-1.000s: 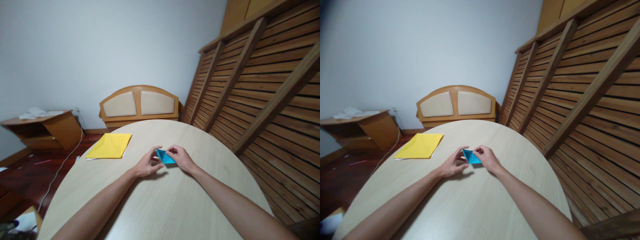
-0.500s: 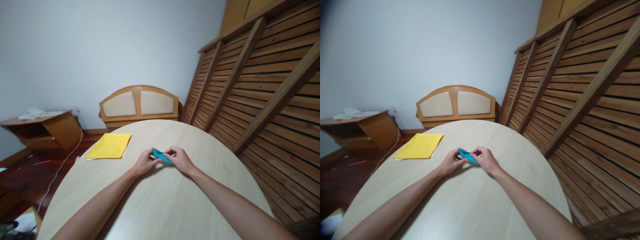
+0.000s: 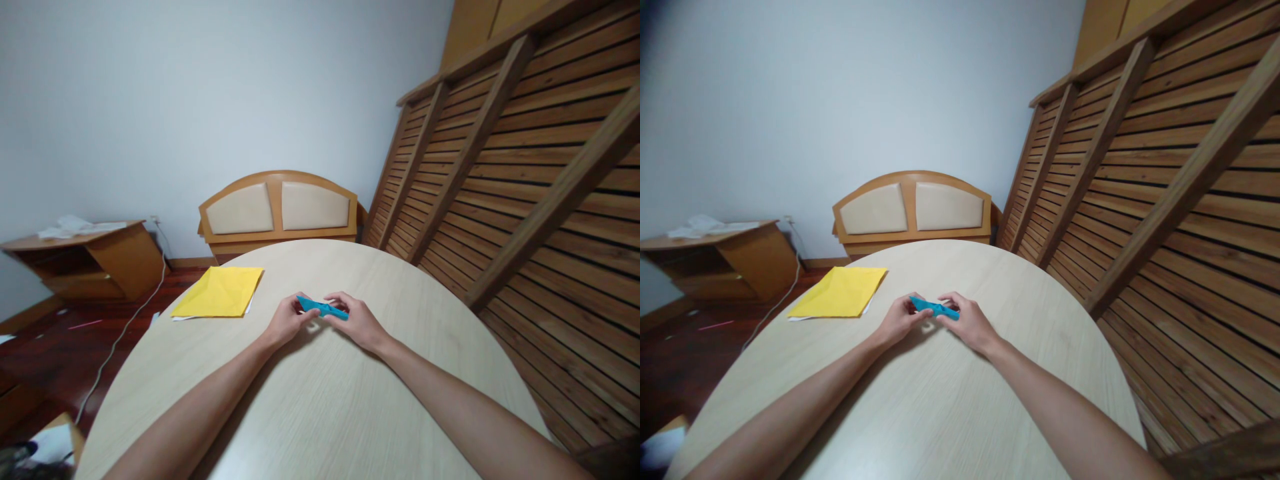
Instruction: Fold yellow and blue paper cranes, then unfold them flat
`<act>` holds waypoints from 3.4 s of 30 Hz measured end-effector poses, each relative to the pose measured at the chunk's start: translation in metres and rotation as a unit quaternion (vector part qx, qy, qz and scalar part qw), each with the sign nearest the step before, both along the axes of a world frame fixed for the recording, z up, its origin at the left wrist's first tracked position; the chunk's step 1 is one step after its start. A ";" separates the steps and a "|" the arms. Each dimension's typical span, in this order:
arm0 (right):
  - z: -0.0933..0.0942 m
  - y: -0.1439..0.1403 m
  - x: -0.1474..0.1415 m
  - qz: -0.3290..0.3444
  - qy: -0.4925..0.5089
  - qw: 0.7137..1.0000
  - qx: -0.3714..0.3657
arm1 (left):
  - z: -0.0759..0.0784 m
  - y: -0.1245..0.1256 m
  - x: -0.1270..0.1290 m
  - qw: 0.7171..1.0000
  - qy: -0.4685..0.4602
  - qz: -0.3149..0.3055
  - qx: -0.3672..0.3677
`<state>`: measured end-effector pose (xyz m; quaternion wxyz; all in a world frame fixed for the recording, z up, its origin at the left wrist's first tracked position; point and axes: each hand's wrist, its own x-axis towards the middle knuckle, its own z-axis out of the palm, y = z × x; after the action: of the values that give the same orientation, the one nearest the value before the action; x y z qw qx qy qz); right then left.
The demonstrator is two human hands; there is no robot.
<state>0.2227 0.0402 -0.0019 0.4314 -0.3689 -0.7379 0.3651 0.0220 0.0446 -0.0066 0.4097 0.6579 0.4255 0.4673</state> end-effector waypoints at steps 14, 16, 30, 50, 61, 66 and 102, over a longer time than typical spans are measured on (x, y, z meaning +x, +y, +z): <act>0.008 0.000 0.004 0.011 -0.049 0.999 0.006 | 0.003 0.000 -0.006 1.000 -0.006 -0.009 -0.018; 0.010 0.000 0.005 0.020 -0.047 0.999 -0.003 | 0.002 0.002 -0.007 0.999 -0.015 -0.013 -0.032; 0.015 0.006 0.017 0.018 -0.080 0.996 0.035 | 0.001 0.007 -0.008 1.000 -0.011 0.020 -0.015; 0.018 0.047 0.092 -0.271 -0.235 0.918 0.171 | -0.002 0.016 -0.044 0.841 0.451 0.258 0.151; -0.013 0.076 0.142 -0.386 -0.320 0.857 0.118 | 0.001 0.029 -0.102 0.728 0.554 0.403 0.015; -0.020 0.078 0.144 -0.384 -0.337 0.851 0.117 | 0.006 0.029 -0.106 0.763 0.514 0.390 -0.044; 0.016 0.040 0.069 -0.264 -0.243 0.877 0.320 | 0.008 -0.012 0.005 0.881 0.441 0.025 0.169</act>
<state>0.2914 0.0800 0.0138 0.4136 -0.4685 -0.7714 -0.1197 0.0272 0.0321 0.0018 0.0507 0.8443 0.4932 0.2034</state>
